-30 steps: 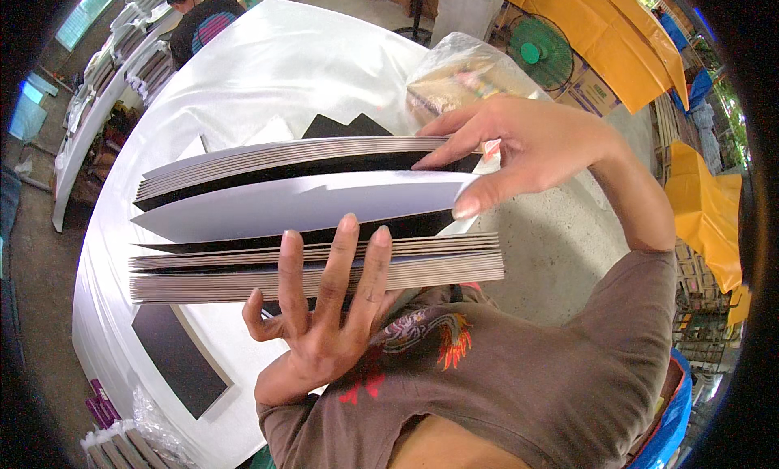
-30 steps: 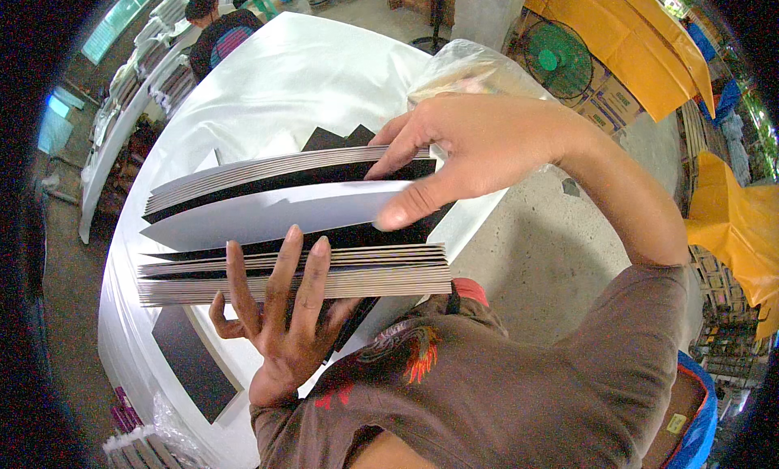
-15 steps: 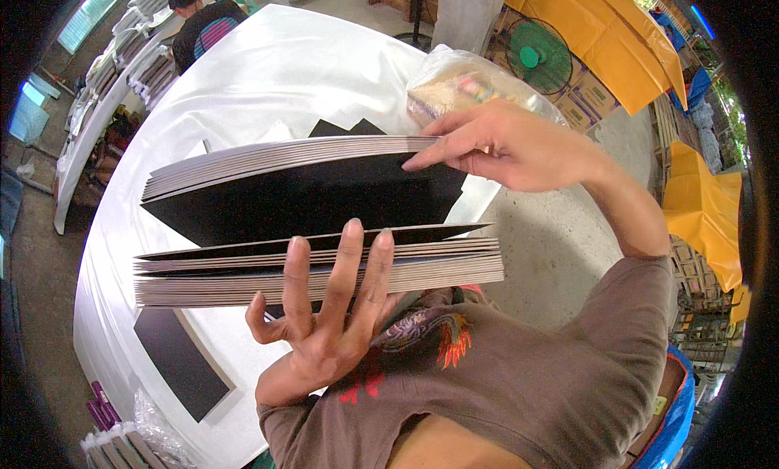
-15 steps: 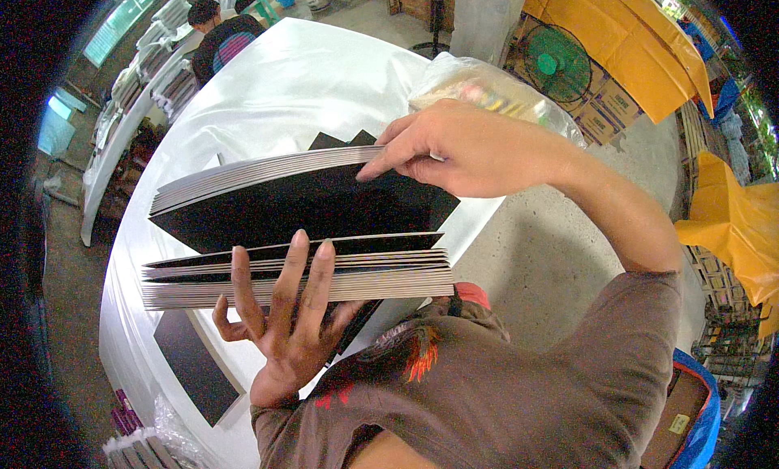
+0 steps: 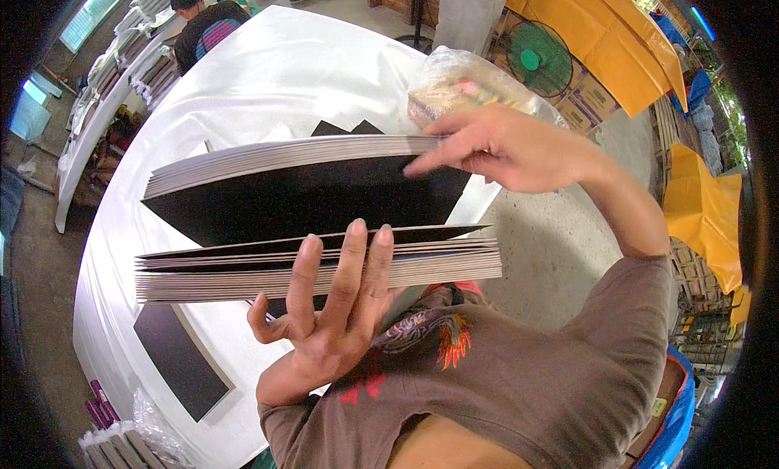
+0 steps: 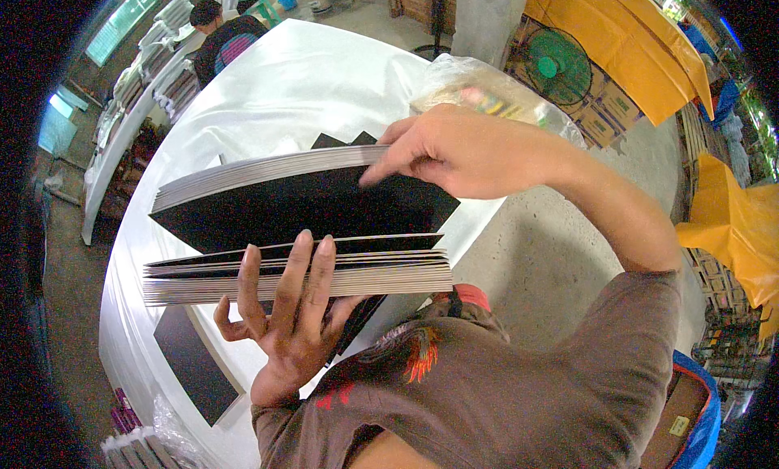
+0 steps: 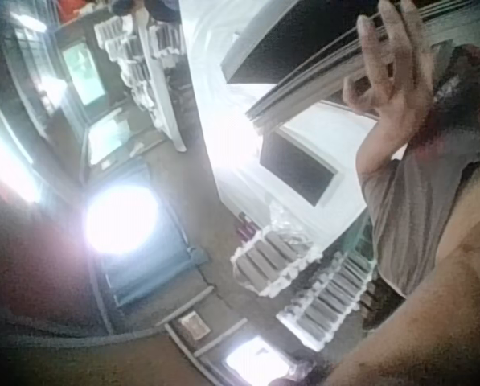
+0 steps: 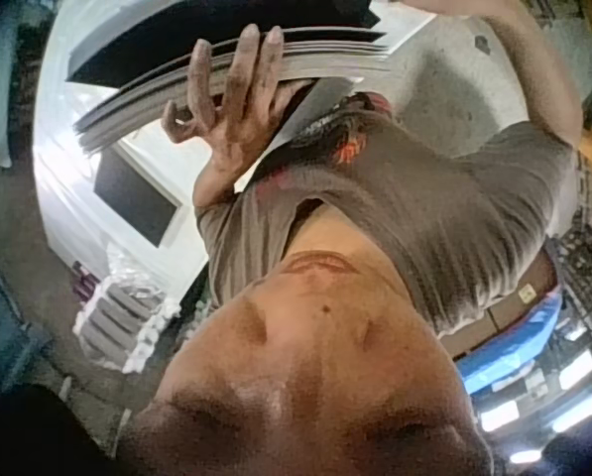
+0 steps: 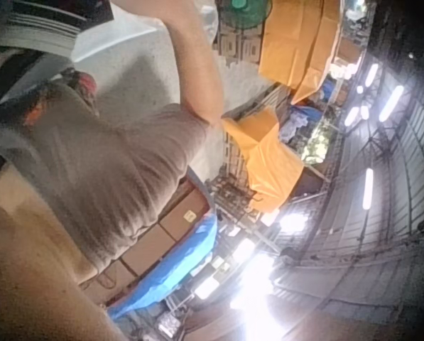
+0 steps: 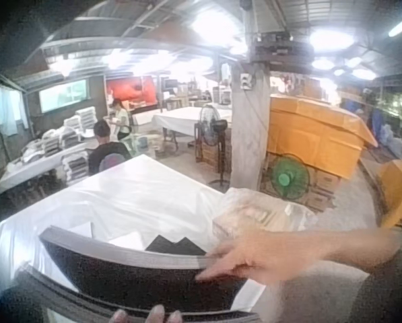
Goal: The person organizes a stack of black folders by flipping through them and checking the pages inside by hand.
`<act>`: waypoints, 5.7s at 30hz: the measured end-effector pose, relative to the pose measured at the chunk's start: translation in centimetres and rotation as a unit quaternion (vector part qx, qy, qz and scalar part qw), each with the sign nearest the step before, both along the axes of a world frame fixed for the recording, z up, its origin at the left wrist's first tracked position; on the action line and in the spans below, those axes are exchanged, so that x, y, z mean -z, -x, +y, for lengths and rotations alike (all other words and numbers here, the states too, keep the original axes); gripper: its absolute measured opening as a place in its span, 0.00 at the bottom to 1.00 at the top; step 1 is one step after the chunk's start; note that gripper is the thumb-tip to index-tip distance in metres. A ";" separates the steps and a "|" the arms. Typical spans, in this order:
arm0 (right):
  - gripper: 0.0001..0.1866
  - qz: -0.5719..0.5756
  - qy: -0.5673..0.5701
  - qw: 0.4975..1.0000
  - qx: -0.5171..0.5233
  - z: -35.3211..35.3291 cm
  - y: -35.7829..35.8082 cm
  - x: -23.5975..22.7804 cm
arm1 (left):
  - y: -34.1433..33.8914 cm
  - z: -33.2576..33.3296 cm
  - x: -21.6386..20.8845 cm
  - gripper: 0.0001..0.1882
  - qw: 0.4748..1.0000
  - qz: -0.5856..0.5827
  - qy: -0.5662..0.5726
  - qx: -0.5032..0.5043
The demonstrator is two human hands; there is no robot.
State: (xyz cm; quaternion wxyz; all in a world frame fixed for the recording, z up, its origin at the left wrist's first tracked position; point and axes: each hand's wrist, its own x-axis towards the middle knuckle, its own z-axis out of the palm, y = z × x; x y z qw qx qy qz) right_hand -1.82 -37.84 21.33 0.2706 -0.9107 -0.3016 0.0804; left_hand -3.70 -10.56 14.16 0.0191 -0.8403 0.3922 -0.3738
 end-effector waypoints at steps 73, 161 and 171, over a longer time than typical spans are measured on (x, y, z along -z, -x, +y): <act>0.50 0.047 -0.012 0.998 0.036 0.0 1.2 -0.9 | 0.1 -0.3 -0.4 0.28 0.991 0.121 0.044 0.030; 0.54 0.062 0.013 0.997 0.053 0.0 1.6 -0.3 | -0.4 0.2 0.3 0.27 0.986 0.094 0.070 0.120; 0.54 0.089 0.013 0.993 0.074 0.1 1.4 -0.5 | -0.3 0.4 0.5 0.27 0.986 0.091 0.071 0.123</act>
